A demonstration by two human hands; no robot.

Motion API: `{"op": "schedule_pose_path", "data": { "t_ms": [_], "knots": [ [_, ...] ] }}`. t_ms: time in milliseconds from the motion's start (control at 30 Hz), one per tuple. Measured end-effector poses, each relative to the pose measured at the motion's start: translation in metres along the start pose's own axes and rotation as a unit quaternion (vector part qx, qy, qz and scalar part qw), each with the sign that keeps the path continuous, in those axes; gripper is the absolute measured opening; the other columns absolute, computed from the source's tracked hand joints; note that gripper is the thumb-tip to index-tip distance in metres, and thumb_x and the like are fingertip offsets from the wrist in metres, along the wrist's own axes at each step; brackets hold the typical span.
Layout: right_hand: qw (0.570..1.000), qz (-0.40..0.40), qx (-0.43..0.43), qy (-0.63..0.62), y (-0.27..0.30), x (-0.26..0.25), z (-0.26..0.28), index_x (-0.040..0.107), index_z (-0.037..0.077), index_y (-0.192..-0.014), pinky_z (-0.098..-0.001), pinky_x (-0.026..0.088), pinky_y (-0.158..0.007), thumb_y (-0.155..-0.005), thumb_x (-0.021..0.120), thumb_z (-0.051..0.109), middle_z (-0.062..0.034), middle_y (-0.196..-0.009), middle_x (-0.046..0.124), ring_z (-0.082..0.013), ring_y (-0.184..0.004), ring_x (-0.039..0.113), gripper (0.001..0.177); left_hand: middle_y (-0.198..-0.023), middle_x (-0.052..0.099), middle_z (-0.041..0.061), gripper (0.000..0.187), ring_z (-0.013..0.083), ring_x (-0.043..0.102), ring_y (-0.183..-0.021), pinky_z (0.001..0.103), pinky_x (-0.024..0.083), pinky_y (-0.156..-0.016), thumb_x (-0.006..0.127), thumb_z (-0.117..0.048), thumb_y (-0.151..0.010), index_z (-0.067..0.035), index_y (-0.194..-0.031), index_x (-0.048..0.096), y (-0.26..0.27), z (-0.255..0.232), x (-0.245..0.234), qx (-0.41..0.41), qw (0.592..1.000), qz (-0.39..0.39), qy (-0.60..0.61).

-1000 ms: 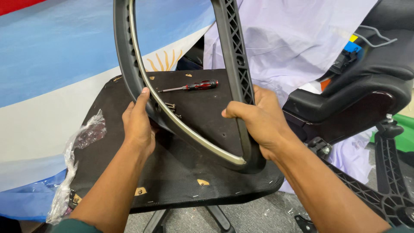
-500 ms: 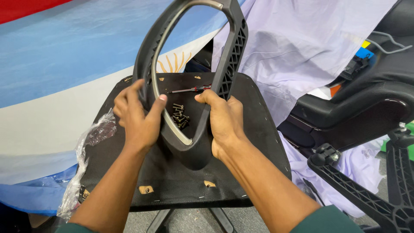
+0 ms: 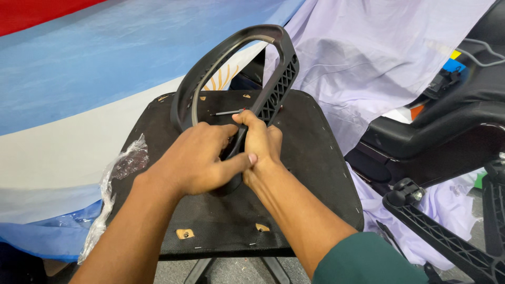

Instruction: The person attaches a black plastic chair back frame to an overturned chair seat using a screwdriver and multiple screws. They align the frame, insert screws into the mounting holes, and tighten them to secure the back to the seat.

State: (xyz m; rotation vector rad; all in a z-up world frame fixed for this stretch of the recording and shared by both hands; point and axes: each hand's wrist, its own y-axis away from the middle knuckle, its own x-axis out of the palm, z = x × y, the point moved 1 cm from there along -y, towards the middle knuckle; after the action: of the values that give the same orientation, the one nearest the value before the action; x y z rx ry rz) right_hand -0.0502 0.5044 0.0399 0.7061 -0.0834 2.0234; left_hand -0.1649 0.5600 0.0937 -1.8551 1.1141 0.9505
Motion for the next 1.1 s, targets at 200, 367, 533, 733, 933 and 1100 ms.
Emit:
{"op": "schedule_pose_path", "data": {
  "t_ms": [200,367,533,733,933,1100],
  "knots": [
    [0.998,0.048,0.027,0.009,-0.004,-0.005,-0.006,0.065,0.005,-0.078,-0.0348,0.053,-0.058,-0.076,0.072,0.021,-0.0078,-0.071,0.062,-0.0191,-0.062,0.06,0.018,-0.055,0.059,0.016,0.053,0.0352,0.055,-0.055,0.045,0.043,-0.068,0.08,-0.046,-0.067,0.002,-0.08,0.063,0.012,0.013,0.019,0.14,0.987,-0.082,-0.002],
    [0.987,0.136,0.008,0.081,-0.007,-0.003,-0.006,0.061,0.007,-0.083,-0.0339,0.05,-0.056,-0.082,0.075,0.029,-0.0048,-0.075,0.058,-0.0148,-0.065,0.057,0.027,-0.049,0.054,0.011,0.039,0.0303,0.045,-0.05,0.041,0.034,-0.075,0.08,-0.035,-0.066,-0.001,-0.074,0.064,0.015,0.022,0.028,0.081,0.984,-0.156,-0.033],
    [0.96,0.187,-0.029,0.205,-0.015,-0.007,-0.007,0.065,0.014,-0.102,-0.0328,0.049,-0.072,-0.09,0.061,0.044,0.0002,-0.086,0.066,-0.0121,-0.079,0.062,0.033,-0.049,0.057,0.003,0.039,0.0247,0.043,-0.05,0.039,0.029,-0.076,0.077,-0.03,-0.066,-0.007,-0.099,0.074,0.027,0.03,0.026,0.056,0.971,-0.234,-0.001],
    [0.752,0.203,-0.228,0.584,0.009,-0.038,-0.028,0.067,0.007,-0.121,-0.0418,0.042,-0.101,-0.096,0.056,0.042,-0.0095,-0.125,0.064,-0.0246,-0.117,0.057,0.045,-0.052,0.06,0.0,0.051,0.0224,0.04,-0.056,0.038,0.029,-0.078,0.079,-0.03,-0.067,-0.008,-0.113,0.076,0.036,0.047,0.024,0.016,0.964,-0.264,-0.029],
    [0.57,0.238,-0.292,0.73,0.034,-0.058,-0.046,0.057,0.007,-0.136,-0.0609,0.021,-0.109,-0.089,0.064,0.045,-0.0188,-0.15,0.042,-0.0324,-0.144,0.031,0.061,-0.056,0.062,0.002,0.046,0.0219,0.046,-0.07,0.036,0.033,-0.082,0.083,-0.034,-0.067,-0.008,-0.106,0.078,0.04,0.073,0.014,-0.052,0.953,-0.291,-0.061],
    [0.565,0.234,-0.299,0.733,0.037,-0.065,-0.044,0.057,0.009,-0.137,-0.0631,0.018,-0.11,-0.087,0.066,0.043,-0.0172,-0.153,0.04,-0.0323,-0.146,0.028,0.06,-0.063,0.069,-0.001,0.045,0.0181,0.051,-0.072,0.037,0.034,-0.087,0.081,-0.033,-0.07,-0.007,-0.107,0.077,0.043,0.085,0.004,-0.042,0.954,-0.291,-0.055]
  ]
}}
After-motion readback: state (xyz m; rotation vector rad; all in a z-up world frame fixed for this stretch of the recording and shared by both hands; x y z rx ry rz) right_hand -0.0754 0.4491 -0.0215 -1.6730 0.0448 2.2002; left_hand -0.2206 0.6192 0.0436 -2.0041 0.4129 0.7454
